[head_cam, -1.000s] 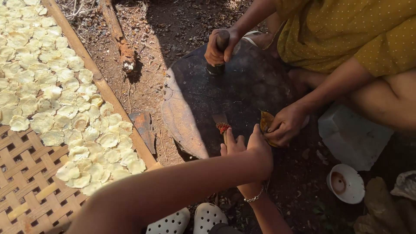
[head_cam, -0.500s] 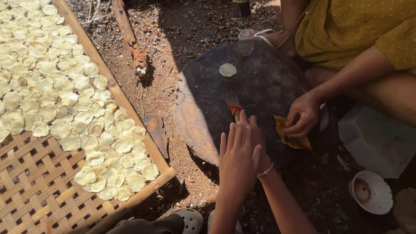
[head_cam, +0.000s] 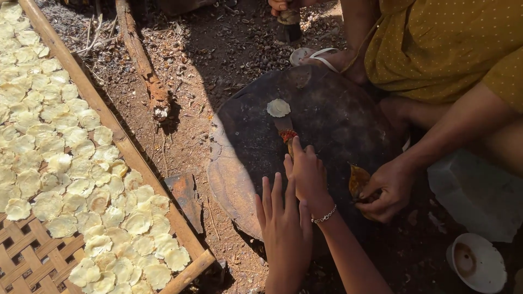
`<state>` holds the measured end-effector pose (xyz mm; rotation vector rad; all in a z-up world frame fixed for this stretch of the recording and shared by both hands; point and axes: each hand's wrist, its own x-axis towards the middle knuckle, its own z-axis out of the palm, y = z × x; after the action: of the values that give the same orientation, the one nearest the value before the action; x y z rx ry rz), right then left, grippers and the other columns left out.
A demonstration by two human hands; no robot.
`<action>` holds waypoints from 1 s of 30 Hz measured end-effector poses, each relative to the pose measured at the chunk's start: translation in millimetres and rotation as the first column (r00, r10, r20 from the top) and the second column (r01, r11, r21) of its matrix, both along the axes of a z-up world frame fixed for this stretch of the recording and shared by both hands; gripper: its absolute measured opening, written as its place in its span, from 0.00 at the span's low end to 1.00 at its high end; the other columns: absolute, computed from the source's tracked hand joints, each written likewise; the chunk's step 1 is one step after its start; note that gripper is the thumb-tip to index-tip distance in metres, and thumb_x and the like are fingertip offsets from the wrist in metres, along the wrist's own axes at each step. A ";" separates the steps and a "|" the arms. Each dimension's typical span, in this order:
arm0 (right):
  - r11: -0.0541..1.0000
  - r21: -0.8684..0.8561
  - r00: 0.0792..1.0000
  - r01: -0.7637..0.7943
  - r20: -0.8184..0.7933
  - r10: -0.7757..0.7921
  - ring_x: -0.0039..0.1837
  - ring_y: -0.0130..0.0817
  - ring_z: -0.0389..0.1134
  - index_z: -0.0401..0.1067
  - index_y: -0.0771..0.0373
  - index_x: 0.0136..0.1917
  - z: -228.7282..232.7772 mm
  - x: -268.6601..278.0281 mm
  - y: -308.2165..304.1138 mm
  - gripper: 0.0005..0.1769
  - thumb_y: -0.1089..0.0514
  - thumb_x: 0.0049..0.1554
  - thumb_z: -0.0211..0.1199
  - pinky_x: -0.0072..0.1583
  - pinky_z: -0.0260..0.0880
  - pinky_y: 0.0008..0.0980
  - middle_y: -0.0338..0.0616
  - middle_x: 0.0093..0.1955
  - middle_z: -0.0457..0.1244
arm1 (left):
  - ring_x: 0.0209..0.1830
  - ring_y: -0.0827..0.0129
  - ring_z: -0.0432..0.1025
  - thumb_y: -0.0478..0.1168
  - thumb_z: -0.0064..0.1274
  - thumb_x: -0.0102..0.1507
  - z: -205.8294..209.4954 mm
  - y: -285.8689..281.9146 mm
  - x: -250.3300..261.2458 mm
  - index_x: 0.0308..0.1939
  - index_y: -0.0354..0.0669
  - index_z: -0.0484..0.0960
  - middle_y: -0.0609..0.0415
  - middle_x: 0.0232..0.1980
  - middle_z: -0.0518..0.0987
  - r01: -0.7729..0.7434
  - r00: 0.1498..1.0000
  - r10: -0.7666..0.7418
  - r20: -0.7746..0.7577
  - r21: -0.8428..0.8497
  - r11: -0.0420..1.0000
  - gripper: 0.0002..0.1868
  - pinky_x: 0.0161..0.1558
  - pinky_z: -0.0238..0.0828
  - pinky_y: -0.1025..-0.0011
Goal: Flattening food slices into thin discs using a mallet on a wooden block and arranging them on a bamboo drying rack.
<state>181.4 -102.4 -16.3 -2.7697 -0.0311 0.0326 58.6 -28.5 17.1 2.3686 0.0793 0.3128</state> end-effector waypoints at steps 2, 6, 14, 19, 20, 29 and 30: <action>1.000 -0.010 1.000 0.010 -0.001 -0.010 0.50 0.54 0.73 0.60 0.64 0.76 -1.4 6.8 0.5 0.31 0.51 0.63 0.56 0.48 0.76 0.46 0.59 0.52 0.65 | 0.81 0.42 0.44 0.45 0.41 0.70 5.1 2.4 3.2 0.73 0.36 0.66 0.36 0.76 0.61 0.004 0.999 -0.004 -0.037 -0.008 1.000 0.28 0.74 0.37 0.45; 0.999 -0.014 0.995 0.050 -0.083 -0.051 0.50 0.55 0.73 0.61 0.62 0.75 13.5 -1.1 1.8 0.31 0.51 0.62 0.57 0.48 0.75 0.47 0.58 0.52 0.65 | 0.81 0.40 0.42 0.47 0.42 0.70 12.3 8.4 5.9 0.73 0.35 0.65 0.35 0.77 0.59 -0.004 0.997 0.003 -0.082 -0.022 1.000 0.30 0.73 0.34 0.43; 0.999 0.007 0.998 0.041 -0.048 -0.041 0.49 0.53 0.74 0.63 0.67 0.73 16.8 7.2 1.1 0.29 0.52 0.62 0.57 0.46 0.76 0.44 0.61 0.50 0.67 | 0.81 0.41 0.39 0.48 0.44 0.69 10.0 10.5 6.6 0.72 0.36 0.66 0.35 0.77 0.57 -0.012 0.993 0.008 -0.120 -0.036 0.999 0.30 0.72 0.33 0.40; 1.000 0.009 1.000 0.027 -0.017 -0.027 0.49 0.53 0.74 0.66 0.67 0.71 10.0 8.4 0.1 0.29 0.53 0.60 0.60 0.46 0.75 0.45 0.62 0.49 0.68 | 0.82 0.42 0.40 0.48 0.44 0.69 17.7 15.8 6.7 0.72 0.37 0.66 0.37 0.78 0.57 -0.033 0.990 0.025 -0.139 -0.052 0.998 0.30 0.73 0.32 0.40; 0.999 0.014 0.999 0.034 0.003 -0.034 0.49 0.53 0.74 0.66 0.68 0.71 8.7 9.1 1.1 0.28 0.53 0.61 0.60 0.47 0.75 0.44 0.62 0.49 0.68 | 0.82 0.42 0.39 0.48 0.44 0.69 19.0 16.0 5.9 0.72 0.37 0.67 0.37 0.77 0.57 -0.036 0.990 0.029 -0.136 -0.050 0.998 0.30 0.73 0.31 0.40; 0.999 0.016 0.998 0.049 0.049 -0.049 0.47 0.53 0.73 0.66 0.64 0.72 -1.3 9.3 -6.7 0.29 0.53 0.60 0.60 0.47 0.74 0.47 0.60 0.48 0.67 | 0.82 0.41 0.40 0.49 0.45 0.69 22.0 18.3 0.5 0.70 0.37 0.68 0.37 0.77 0.58 -0.058 0.993 0.053 -0.102 -0.040 0.998 0.29 0.72 0.31 0.38; 0.997 0.044 0.996 0.068 0.049 -0.070 0.48 0.54 0.74 0.65 0.64 0.73 -3.0 15.7 -2.9 0.29 0.53 0.61 0.60 0.46 0.75 0.47 0.59 0.49 0.67 | 0.82 0.41 0.40 0.49 0.45 0.68 22.2 20.4 1.5 0.70 0.37 0.69 0.38 0.77 0.58 -0.064 0.992 0.060 -0.114 -0.026 0.998 0.29 0.72 0.31 0.37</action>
<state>197.2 -105.2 -19.2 -2.7273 0.0506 -0.0547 60.2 -8.1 39.3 2.3562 0.2105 0.2049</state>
